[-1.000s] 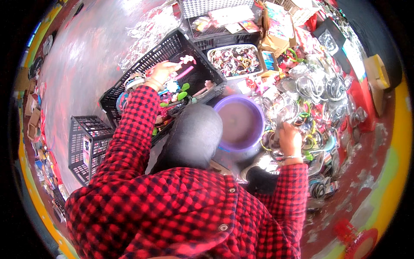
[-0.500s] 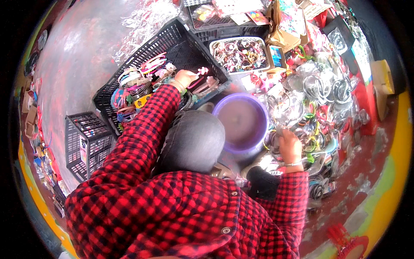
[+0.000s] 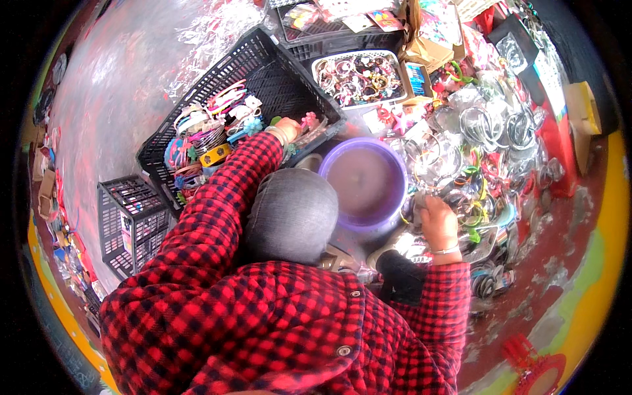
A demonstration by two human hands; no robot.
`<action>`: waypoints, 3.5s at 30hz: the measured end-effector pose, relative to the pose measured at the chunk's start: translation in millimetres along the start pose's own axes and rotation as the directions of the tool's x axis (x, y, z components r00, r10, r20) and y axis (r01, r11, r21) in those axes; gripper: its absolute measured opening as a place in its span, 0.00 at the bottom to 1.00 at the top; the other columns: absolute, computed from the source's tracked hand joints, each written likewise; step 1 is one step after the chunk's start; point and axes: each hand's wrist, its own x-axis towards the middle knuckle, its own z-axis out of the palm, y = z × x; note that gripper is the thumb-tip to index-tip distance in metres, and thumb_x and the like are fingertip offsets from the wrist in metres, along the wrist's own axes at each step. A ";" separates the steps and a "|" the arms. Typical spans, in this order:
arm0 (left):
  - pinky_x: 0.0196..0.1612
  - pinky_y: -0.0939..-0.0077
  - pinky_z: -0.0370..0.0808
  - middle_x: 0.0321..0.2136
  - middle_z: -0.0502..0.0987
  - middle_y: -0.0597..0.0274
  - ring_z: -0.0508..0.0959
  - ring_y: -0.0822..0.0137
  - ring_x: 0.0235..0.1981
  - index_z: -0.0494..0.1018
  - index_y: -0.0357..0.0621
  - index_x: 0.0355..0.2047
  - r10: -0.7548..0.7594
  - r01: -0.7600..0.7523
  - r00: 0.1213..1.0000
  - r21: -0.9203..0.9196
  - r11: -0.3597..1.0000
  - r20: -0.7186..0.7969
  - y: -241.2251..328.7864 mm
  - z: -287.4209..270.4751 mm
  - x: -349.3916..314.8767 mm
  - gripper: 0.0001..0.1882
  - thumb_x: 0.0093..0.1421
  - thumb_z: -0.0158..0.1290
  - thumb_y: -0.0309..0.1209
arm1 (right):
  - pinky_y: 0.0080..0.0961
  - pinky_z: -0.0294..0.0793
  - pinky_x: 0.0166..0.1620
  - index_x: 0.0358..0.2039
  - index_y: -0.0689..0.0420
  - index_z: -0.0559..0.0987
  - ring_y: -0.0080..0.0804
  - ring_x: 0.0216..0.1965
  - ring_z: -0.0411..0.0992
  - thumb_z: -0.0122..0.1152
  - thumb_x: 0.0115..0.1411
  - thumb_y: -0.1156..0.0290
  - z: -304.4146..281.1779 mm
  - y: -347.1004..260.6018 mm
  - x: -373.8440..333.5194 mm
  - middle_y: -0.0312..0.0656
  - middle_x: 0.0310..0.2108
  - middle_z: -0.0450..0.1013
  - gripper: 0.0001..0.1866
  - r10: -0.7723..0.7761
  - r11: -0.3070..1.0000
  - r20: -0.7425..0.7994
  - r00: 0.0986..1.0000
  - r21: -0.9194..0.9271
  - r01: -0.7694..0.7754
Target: The person sits on the floor and wipes various small plastic accessories, such as hair clips and combs, with a cloth. They pick up items from a black crate, clean them over a purple basin, and place them back into the crate.
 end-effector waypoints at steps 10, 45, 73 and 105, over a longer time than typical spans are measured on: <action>0.41 0.64 0.70 0.29 0.76 0.49 0.76 0.51 0.35 0.78 0.48 0.29 0.053 -0.050 0.997 0.053 0.997 -0.059 -2.6 -18.7 -7.9 0.12 0.50 0.50 0.39 | 0.38 0.69 0.36 0.32 0.59 0.73 0.50 0.33 0.69 0.51 0.48 0.73 -2.6 -3.2 -0.8 0.50 0.29 0.70 0.09 0.028 1.000 0.044 0.999 -0.006 -0.028; 0.34 0.56 0.70 0.30 0.72 0.46 0.74 0.47 0.31 0.71 0.40 0.25 0.388 -0.282 0.811 0.289 0.915 -0.438 0.1 -76.4 -49.0 0.06 0.48 0.54 0.29 | 0.40 0.68 0.34 0.30 0.59 0.73 0.51 0.31 0.69 0.51 0.48 0.73 -0.5 -7.3 0.3 0.51 0.27 0.70 0.08 0.039 0.998 0.038 0.999 0.045 -0.040; 0.47 0.63 0.67 0.40 0.74 0.46 0.73 0.50 0.44 0.71 0.49 0.45 0.184 -0.239 0.926 0.134 0.962 0.330 8.1 7.6 13.7 0.21 0.48 0.45 0.30 | 0.40 0.68 0.33 0.28 0.58 0.72 0.50 0.30 0.69 0.51 0.48 0.72 20.6 9.2 2.8 0.50 0.26 0.70 0.06 0.031 0.999 0.085 0.996 0.025 -0.034; 0.43 0.64 0.69 0.36 0.75 0.51 0.75 0.55 0.37 0.71 0.42 0.41 0.093 -0.103 0.992 -0.103 0.989 -0.091 42.0 -7.0 -9.5 0.15 0.55 0.45 0.33 | 0.42 0.67 0.33 0.26 0.58 0.70 0.51 0.30 0.68 0.50 0.48 0.71 17.6 4.7 2.0 0.50 0.25 0.69 0.06 0.019 1.000 0.097 0.995 0.021 -0.021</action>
